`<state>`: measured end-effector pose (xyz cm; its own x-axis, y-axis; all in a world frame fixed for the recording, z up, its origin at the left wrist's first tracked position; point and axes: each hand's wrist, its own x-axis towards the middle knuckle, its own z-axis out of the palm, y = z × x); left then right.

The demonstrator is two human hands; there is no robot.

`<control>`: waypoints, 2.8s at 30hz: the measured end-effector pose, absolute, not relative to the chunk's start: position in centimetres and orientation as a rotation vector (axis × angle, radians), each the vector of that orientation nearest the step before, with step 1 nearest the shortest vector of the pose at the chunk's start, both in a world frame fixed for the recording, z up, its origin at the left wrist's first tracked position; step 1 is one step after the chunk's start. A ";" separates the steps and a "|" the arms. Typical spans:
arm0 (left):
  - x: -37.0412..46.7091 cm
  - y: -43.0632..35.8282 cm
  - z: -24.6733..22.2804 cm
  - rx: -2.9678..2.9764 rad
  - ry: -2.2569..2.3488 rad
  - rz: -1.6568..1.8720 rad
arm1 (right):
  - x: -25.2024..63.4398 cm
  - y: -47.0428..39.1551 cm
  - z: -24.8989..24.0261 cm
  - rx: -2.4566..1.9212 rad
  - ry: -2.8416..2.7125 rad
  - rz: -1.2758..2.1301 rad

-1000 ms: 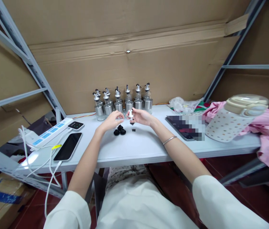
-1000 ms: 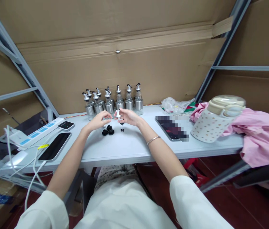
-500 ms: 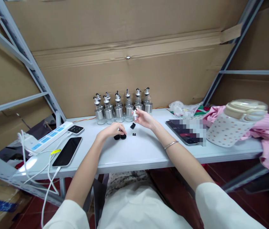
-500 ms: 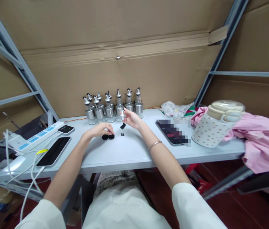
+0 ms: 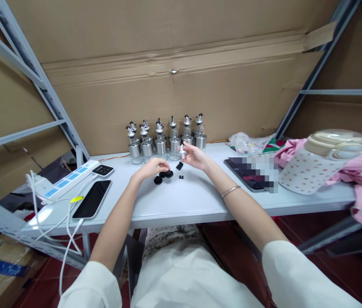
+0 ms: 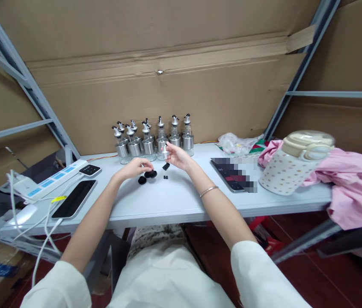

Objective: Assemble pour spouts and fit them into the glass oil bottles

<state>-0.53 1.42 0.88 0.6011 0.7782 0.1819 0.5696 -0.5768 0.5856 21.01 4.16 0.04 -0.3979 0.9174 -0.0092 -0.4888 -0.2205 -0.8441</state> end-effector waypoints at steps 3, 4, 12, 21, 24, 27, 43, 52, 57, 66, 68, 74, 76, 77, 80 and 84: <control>-0.3 1.3 0.9 2.298 1.128 0.845 | 21.0 3.9 0.1 -0.669 -1.019 1.817; -0.3 1.3 0.9 2.275 1.145 0.932 | 21.0 3.8 0.1 -0.676 -1.049 1.829; 0.3 1.6 0.4 2.229 1.099 1.292 | 20.7 3.2 -0.1 -0.557 -1.229 1.929; 0.6 1.3 0.5 2.173 1.039 1.330 | 20.6 3.0 0.1 -0.503 -1.160 1.893; 0.7 1.2 0.5 2.138 1.033 1.327 | 20.6 3.1 -0.1 -0.510 -1.150 1.878; 0.7 1.1 0.6 2.104 1.043 1.323 | 20.6 3.3 -0.3 -0.503 -1.183 1.844; 0.8 1.2 0.2 2.143 1.092 1.261 | 20.7 3.2 0.0 -0.516 -1.255 1.746; 0.8 0.4 0.8 2.376 0.935 1.176 | 21.3 3.5 0.4 -0.627 -1.148 1.740; 0.8 0.5 0.7 2.378 0.931 1.214 | 21.4 3.5 0.4 -0.594 -1.171 1.726; 1.3 0.6 0.2 2.328 1.046 1.336 | 21.1 3.5 0.3 -0.476 -1.021 1.735; 1.3 0.6 0.3 2.336 1.044 1.380 | 21.1 3.7 0.3 -0.456 -0.989 1.741; 1.4 0.4 0.4 2.326 1.032 1.411 | 20.9 4.0 0.2 -0.451 -0.924 1.745; 1.4 0.5 0.3 2.329 1.032 1.393 | 20.9 3.9 0.2 -0.442 -0.924 1.747; 1.5 0.5 0.3 2.329 1.027 1.391 | 20.9 3.9 0.2 -0.440 -0.931 1.752; 1.5 0.7 0.1 2.324 1.006 1.394 | 20.6 3.6 0.2 -0.437 -0.975 1.777; 1.5 1.1 -0.2 2.331 1.001 1.364 | 20.3 3.2 0.2 -0.445 -1.026 1.786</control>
